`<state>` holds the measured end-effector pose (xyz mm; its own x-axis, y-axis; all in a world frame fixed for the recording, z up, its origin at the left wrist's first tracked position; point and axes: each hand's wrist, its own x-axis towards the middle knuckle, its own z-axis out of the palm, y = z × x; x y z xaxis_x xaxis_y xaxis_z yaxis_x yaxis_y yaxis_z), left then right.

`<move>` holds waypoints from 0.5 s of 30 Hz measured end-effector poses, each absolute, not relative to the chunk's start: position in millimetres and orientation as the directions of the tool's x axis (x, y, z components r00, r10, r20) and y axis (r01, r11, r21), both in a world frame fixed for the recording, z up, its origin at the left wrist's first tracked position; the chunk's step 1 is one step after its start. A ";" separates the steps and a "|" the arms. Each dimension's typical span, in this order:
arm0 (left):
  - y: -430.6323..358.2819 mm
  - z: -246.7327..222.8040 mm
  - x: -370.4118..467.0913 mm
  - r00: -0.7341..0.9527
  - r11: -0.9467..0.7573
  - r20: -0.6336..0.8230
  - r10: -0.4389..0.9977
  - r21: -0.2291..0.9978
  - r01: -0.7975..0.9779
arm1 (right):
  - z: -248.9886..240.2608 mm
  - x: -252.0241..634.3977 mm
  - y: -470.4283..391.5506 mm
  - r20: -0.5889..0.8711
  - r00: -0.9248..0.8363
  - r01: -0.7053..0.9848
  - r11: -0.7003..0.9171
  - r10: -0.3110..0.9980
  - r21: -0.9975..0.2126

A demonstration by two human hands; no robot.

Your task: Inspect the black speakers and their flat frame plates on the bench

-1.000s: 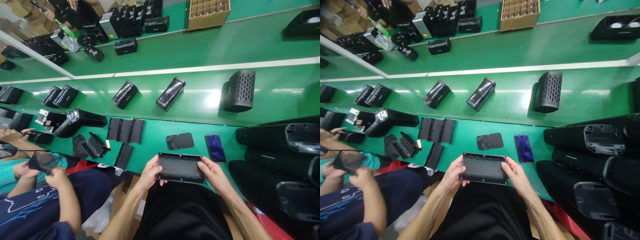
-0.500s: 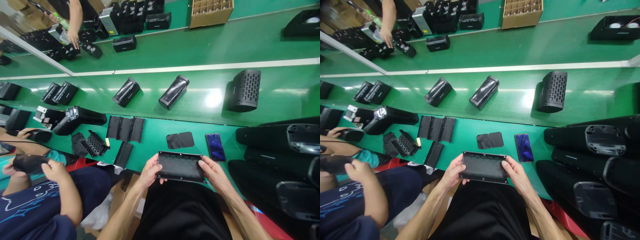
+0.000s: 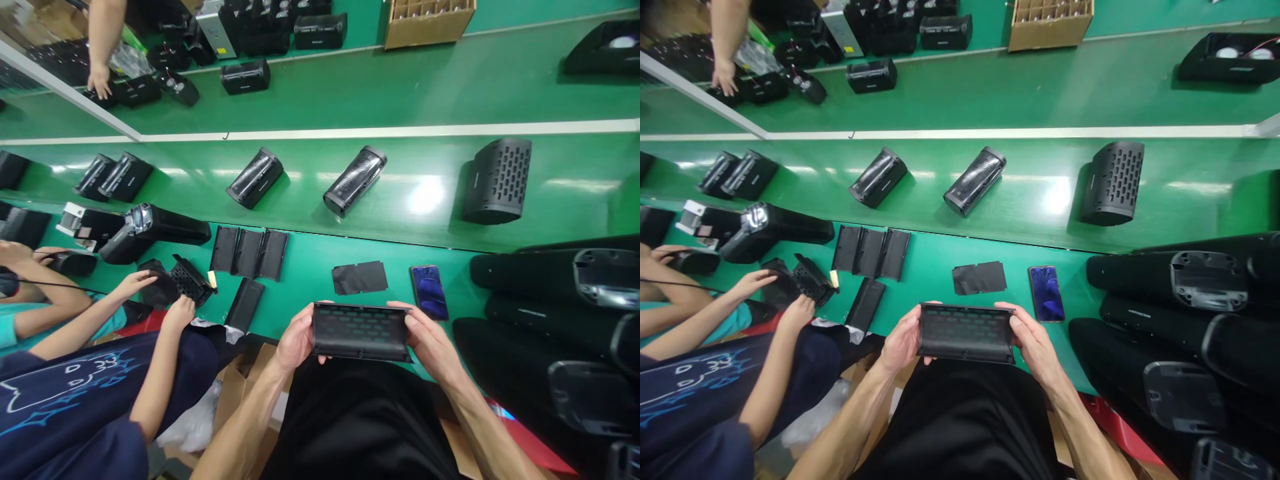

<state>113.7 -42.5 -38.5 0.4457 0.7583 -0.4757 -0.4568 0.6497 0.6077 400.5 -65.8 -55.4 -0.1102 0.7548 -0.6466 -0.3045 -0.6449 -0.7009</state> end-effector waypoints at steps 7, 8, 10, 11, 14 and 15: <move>-42.9 -39.3 112.3 0.467 0.673 -0.486 0.739 0.565 -0.477 | -48.4 396.1 -56.3 -0.652 -0.090 -0.301 -0.645 0.753 -0.703; -42.2 -39.3 110.8 0.483 0.686 -0.488 0.727 0.539 -0.489 | -47.2 395.1 -54.1 -0.654 -0.083 -0.302 -0.644 0.752 -0.703; -39.2 -41.3 107.7 0.502 0.716 -0.512 0.697 0.463 -0.522 | -44.8 392.7 -48.5 -0.664 -0.078 -0.302 -0.652 0.744 -0.695; -36.7 -43.9 107.2 0.503 0.732 -0.538 0.676 0.415 -0.540 | -43.7 391.5 -44.9 -0.671 -0.082 -0.304 -0.659 0.737 -0.687; -26.4 -59.9 114.3 0.553 0.809 -0.624 0.552 0.242 -0.535 | -42.8 387.4 -32.2 -0.684 -0.125 -0.297 -0.685 0.719 -0.665; -22.2 -66.8 119.3 0.601 0.845 -0.627 0.496 0.190 -0.500 | -43.5 385.8 -27.6 -0.680 -0.147 -0.293 -0.688 0.718 -0.663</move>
<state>119.3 -22.2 -66.8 0.6010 0.4961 -0.6266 -0.4999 0.8451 0.1896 385.8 -27.6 -43.5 -0.1471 0.7182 -0.6801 -0.2933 -0.6883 -0.6635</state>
